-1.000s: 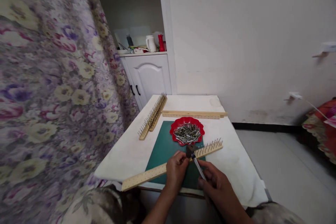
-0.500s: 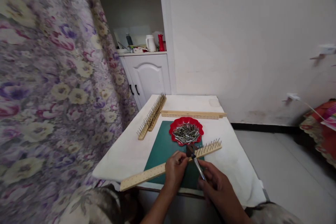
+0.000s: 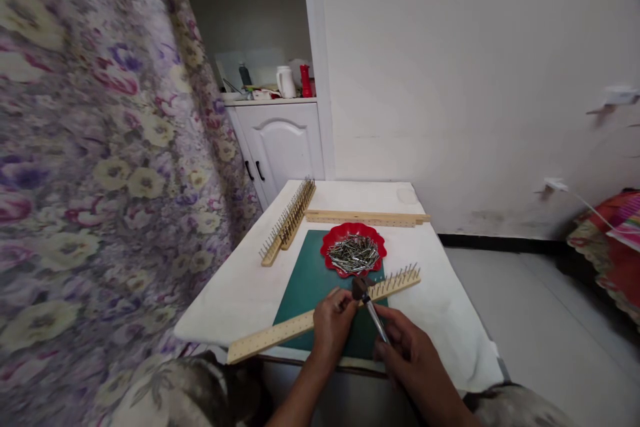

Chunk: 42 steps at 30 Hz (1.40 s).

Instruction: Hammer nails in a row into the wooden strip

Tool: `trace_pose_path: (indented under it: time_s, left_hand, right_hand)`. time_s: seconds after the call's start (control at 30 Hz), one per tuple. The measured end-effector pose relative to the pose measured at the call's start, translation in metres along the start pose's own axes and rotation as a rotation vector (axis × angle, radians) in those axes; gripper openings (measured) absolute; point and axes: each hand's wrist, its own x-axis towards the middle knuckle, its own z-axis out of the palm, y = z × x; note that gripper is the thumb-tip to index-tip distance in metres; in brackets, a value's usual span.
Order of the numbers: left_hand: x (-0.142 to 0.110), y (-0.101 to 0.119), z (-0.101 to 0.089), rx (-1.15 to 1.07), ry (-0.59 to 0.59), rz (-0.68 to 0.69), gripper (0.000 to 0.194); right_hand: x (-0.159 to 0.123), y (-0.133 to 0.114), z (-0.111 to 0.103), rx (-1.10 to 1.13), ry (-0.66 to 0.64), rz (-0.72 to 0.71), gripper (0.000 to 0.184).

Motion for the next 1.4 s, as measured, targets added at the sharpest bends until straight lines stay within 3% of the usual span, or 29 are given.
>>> trace_pose_path:
  time_s: [0.17,0.37,0.57,0.7,0.77,0.9,1.03,1.4]
  left_hand:
    - [0.0,0.0,0.0,0.001,0.001,-0.001,0.017]
    - [-0.002,0.003,-0.003,-0.053,-0.046,0.028,0.016]
    - [-0.002,0.003,-0.024,-0.024,-0.088,0.109,0.016]
    - [0.021,0.009,-0.045,0.057,-0.054,0.149,0.017]
    - [0.043,0.012,-0.048,0.121,-0.096,0.193,0.016]
    - [0.089,0.015,-0.031,0.306,-0.22,0.266,0.013]
    - [0.119,0.011,-0.006,0.497,-0.277,0.222,0.014]
    - [0.126,0.002,0.004,0.596,-0.285,0.197,0.014]
  right_hand:
    - [-0.001,-0.001,0.0,0.03,0.011,0.003,0.041]
    - [0.001,-0.008,-0.008,0.108,0.111,-0.032,0.043]
    - [0.003,-0.007,-0.016,0.097,0.156,-0.066,0.045]
    - [0.006,-0.007,-0.018,0.106,0.172,-0.056,0.045]
    - [0.008,-0.008,-0.018,0.116,0.181,-0.054,0.045]
    - [0.011,-0.008,-0.018,0.109,0.199,-0.064,0.043]
    - [0.013,-0.009,-0.019,0.116,0.192,-0.071,0.042]
    - [0.013,-0.011,-0.019,0.161,0.199,-0.046,0.043]
